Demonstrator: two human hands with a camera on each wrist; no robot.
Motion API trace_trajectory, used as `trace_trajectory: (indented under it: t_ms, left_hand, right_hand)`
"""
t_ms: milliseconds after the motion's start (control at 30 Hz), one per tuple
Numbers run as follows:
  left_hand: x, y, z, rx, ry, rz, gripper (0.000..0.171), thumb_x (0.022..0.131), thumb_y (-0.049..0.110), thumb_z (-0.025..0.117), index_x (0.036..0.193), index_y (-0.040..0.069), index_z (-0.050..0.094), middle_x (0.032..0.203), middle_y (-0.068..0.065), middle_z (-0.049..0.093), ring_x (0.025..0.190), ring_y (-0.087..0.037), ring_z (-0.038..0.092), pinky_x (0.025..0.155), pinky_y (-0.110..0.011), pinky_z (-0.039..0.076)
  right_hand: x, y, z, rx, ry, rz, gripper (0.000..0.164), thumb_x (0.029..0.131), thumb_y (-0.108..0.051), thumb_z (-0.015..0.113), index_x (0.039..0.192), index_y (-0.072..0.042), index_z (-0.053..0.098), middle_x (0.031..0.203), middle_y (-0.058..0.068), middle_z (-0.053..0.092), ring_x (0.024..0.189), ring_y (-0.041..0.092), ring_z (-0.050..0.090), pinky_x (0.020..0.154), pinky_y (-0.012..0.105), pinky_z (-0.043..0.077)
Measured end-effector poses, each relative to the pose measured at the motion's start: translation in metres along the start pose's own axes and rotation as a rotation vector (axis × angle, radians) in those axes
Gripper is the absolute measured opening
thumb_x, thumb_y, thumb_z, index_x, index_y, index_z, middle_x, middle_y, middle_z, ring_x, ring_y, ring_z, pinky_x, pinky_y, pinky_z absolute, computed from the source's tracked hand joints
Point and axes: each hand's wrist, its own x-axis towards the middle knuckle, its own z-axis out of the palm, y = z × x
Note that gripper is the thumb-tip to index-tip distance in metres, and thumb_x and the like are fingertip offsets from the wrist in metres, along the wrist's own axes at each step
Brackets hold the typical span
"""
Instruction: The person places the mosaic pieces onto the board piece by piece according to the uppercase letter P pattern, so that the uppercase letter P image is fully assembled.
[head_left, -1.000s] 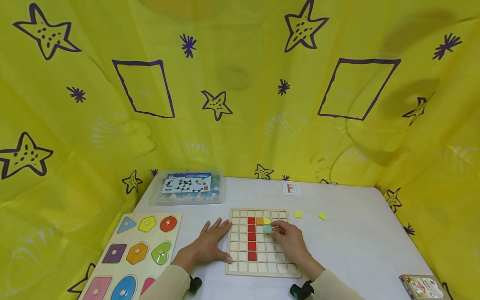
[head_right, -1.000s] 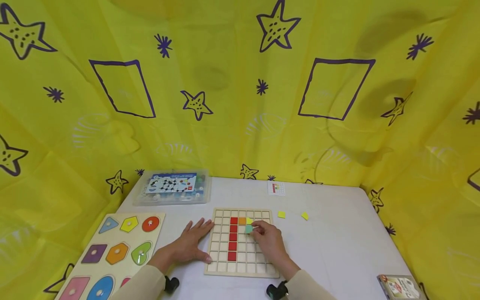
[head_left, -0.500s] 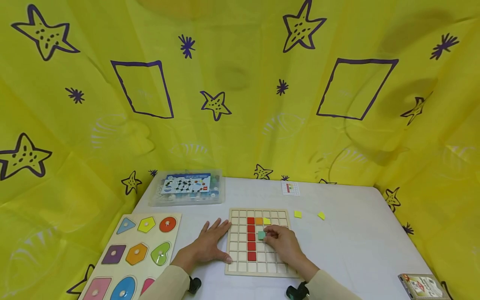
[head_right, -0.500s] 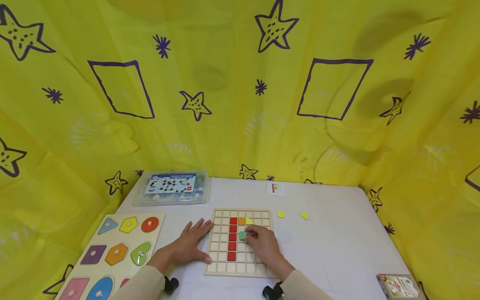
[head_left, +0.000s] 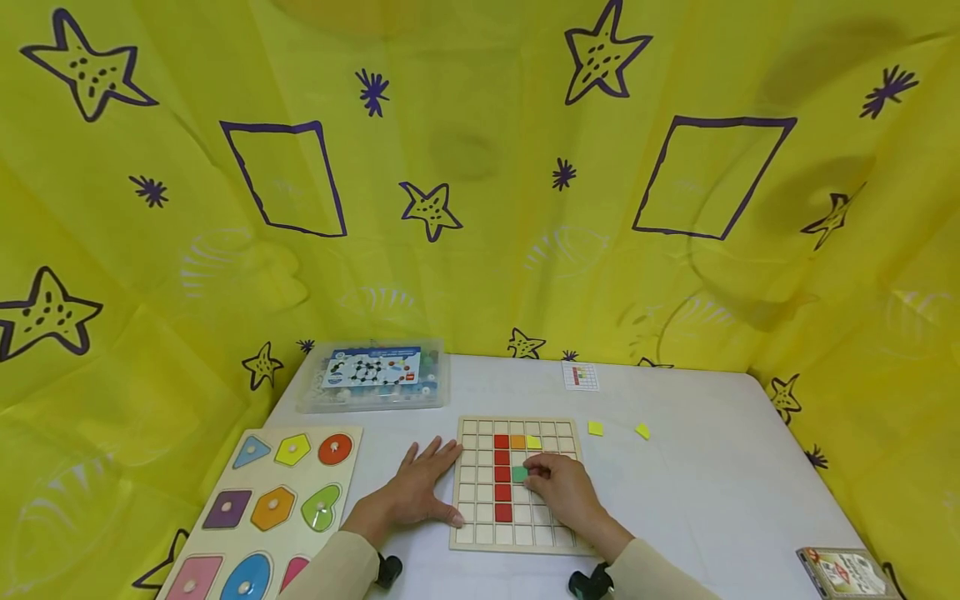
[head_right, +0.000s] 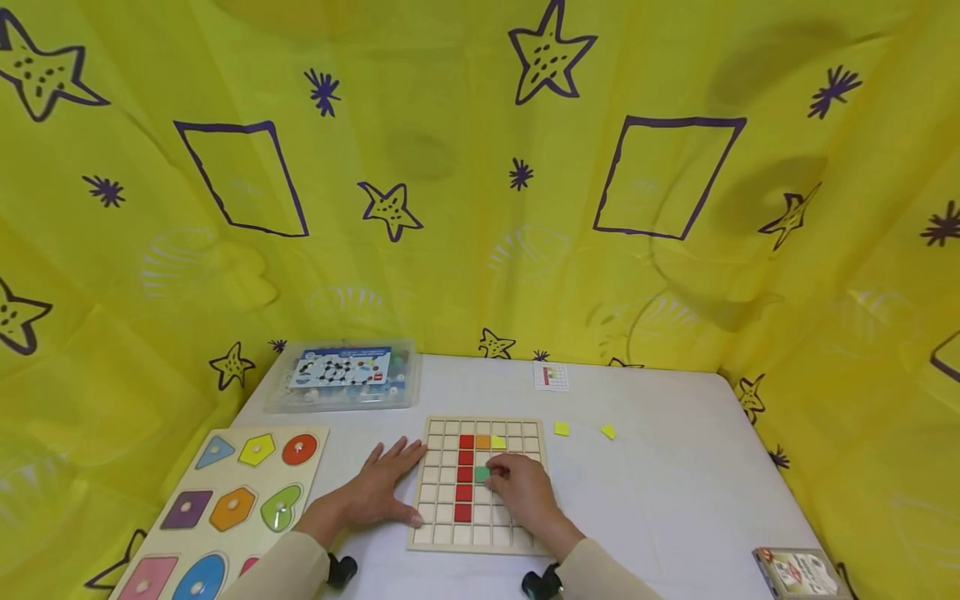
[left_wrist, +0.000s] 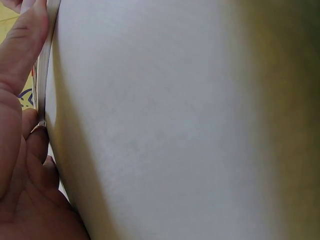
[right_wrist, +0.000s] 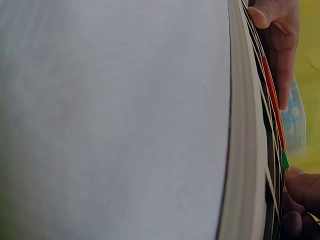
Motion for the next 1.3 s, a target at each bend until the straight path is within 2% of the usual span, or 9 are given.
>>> trace_trajectory:
  t_ms: [200,700,1300]
  left_hand:
    - [0.0001,-0.0005,0.0014,-0.003,-0.004,-0.011,0.117,0.072,0.052,0.093,0.166,0.012,0.035,0.173,-0.008,0.032,0.165,-0.035,0.014,0.133,-0.060,0.000]
    - [0.0003,-0.0030,0.0021,-0.008,0.007,0.000,0.117,0.072,0.051,0.093,0.165,0.011,0.036,0.173,-0.009,0.033,0.164,-0.036,0.014,0.133,-0.061,0.001]
    - [-0.0015,-0.0003,0.0011,-0.011,0.009,0.018,0.117,0.072,0.050,0.094,0.165,0.008,0.036,0.172,-0.012,0.033,0.164,-0.038,0.015,0.132,-0.062,0.001]
  right_hand:
    - [0.0000,-0.0012,0.0003,-0.010,-0.001,-0.010,0.015,0.087,-0.004,0.083,0.101,-0.008,0.080,0.085,-0.005,0.069,0.078,0.009,0.057,0.067,0.021,0.050]
    - [0.0015,-0.0030,-0.0005,-0.064,-0.014,-0.010,0.016,0.087,-0.004,0.082,0.103,-0.007,0.081,0.086,-0.005,0.069,0.080,0.010,0.056,0.069,0.023,0.050]
    - [0.0021,-0.0032,-0.0018,0.006,-0.004,0.036,0.015,0.088,-0.005,0.081,0.103,-0.007,0.080,0.084,-0.004,0.068,0.078,0.011,0.056,0.067,0.023,0.049]
